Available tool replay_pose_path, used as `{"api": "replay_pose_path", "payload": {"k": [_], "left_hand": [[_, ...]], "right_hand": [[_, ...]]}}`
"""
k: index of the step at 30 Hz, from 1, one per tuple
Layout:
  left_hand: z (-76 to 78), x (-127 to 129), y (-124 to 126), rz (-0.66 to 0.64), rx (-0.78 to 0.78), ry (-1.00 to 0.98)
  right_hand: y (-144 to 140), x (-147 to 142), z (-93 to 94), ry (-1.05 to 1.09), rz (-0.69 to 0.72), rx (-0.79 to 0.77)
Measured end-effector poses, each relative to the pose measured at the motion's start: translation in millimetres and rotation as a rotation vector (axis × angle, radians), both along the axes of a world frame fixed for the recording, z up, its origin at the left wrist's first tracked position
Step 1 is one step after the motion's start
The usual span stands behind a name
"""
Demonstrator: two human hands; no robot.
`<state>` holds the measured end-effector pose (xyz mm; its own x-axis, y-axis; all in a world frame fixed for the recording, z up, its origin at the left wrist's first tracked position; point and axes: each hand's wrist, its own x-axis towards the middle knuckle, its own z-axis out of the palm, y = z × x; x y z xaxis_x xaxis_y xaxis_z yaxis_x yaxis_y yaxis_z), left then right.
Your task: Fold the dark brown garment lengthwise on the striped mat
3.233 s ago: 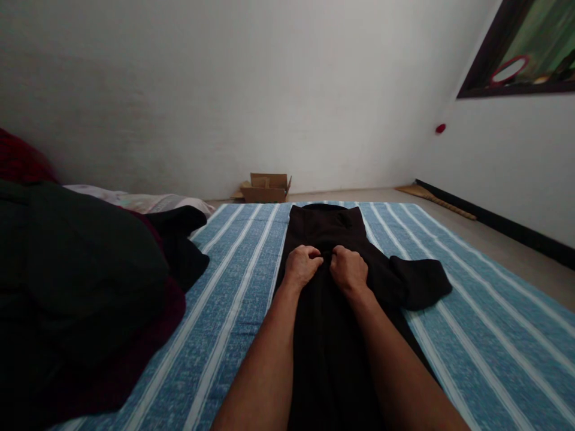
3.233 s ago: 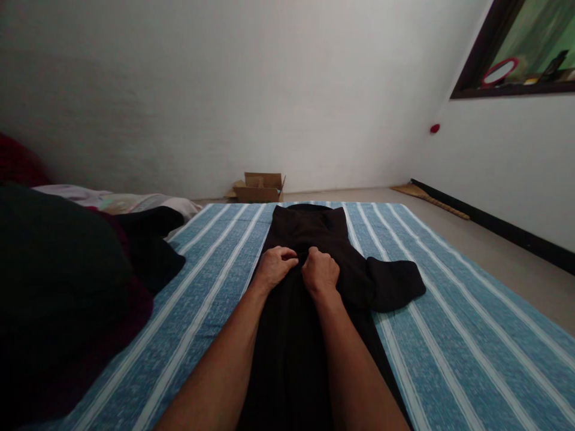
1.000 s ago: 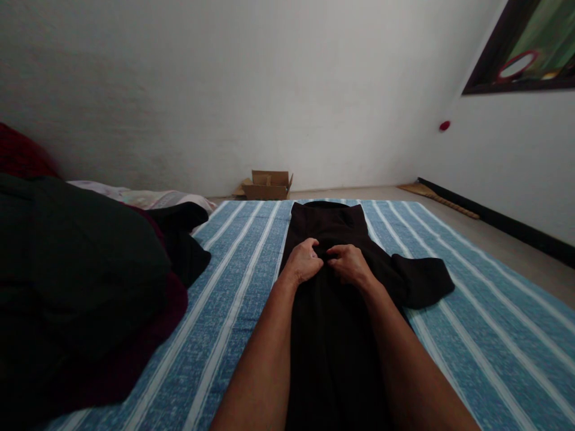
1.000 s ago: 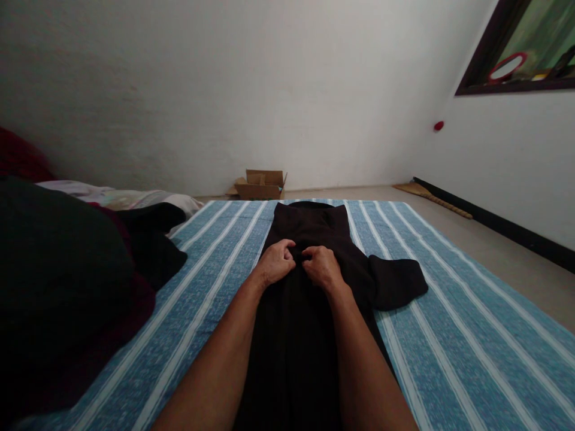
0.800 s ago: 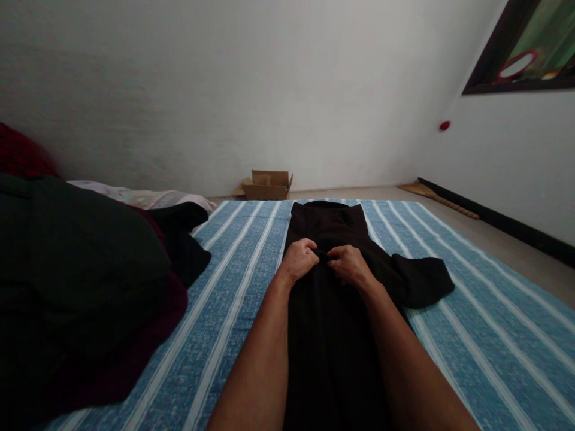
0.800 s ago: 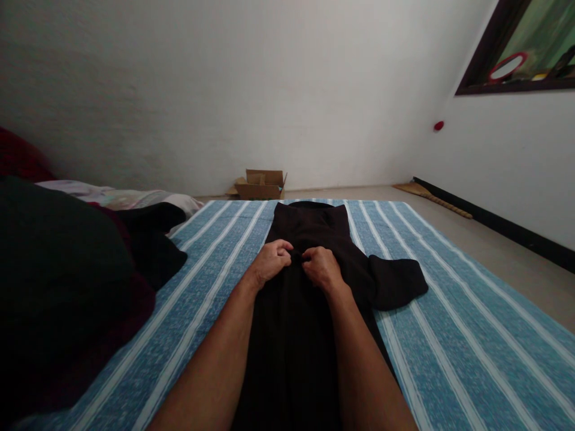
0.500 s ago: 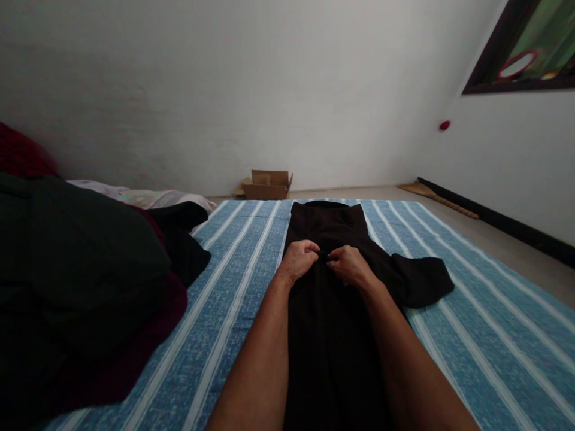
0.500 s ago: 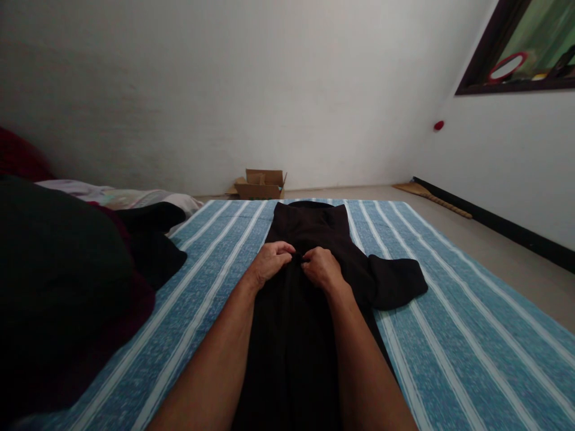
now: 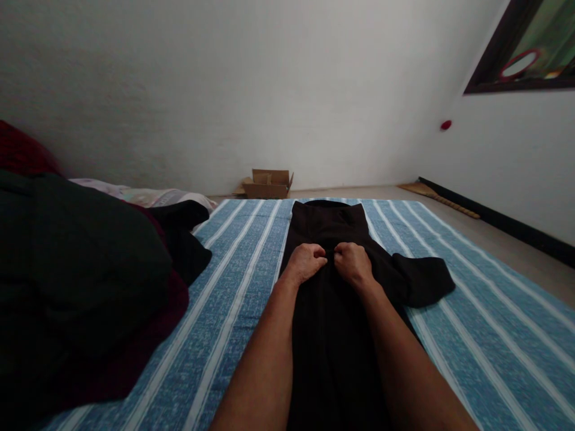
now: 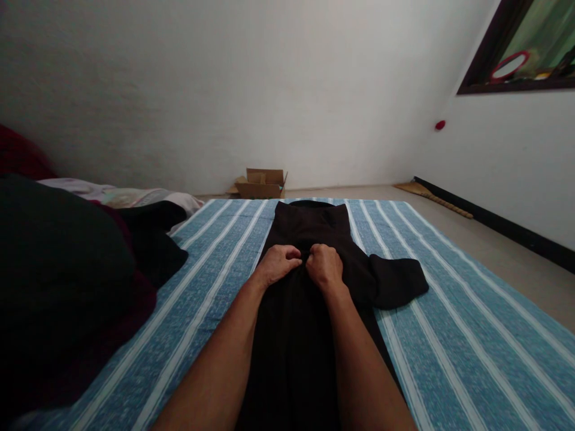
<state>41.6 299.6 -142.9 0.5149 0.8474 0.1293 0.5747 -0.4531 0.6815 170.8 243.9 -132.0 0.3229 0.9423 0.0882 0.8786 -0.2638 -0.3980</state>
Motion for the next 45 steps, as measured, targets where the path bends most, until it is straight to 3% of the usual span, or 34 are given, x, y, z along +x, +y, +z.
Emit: {"api": "replay_pose_path", "payload": {"k": [6,18,30,45], "left_hand": [[-2.7,6,-4,0.046,0.054,0.106],[-6.3,10,-5,0.164,0.089,0.158],[-10.5,0,3,-0.02,-0.034,-0.029],[-6.0,-3,2,-0.052,-0.177,-0.134]], "right_hand": [[-1,0,-1.0,-0.01,-0.065,0.037],[4,6,-4.4,0.118,0.004,-0.027],[3,7,-0.3,0.144,0.09,-0.058],[0,7,3.6,0.113,0.133,-0.076]]}}
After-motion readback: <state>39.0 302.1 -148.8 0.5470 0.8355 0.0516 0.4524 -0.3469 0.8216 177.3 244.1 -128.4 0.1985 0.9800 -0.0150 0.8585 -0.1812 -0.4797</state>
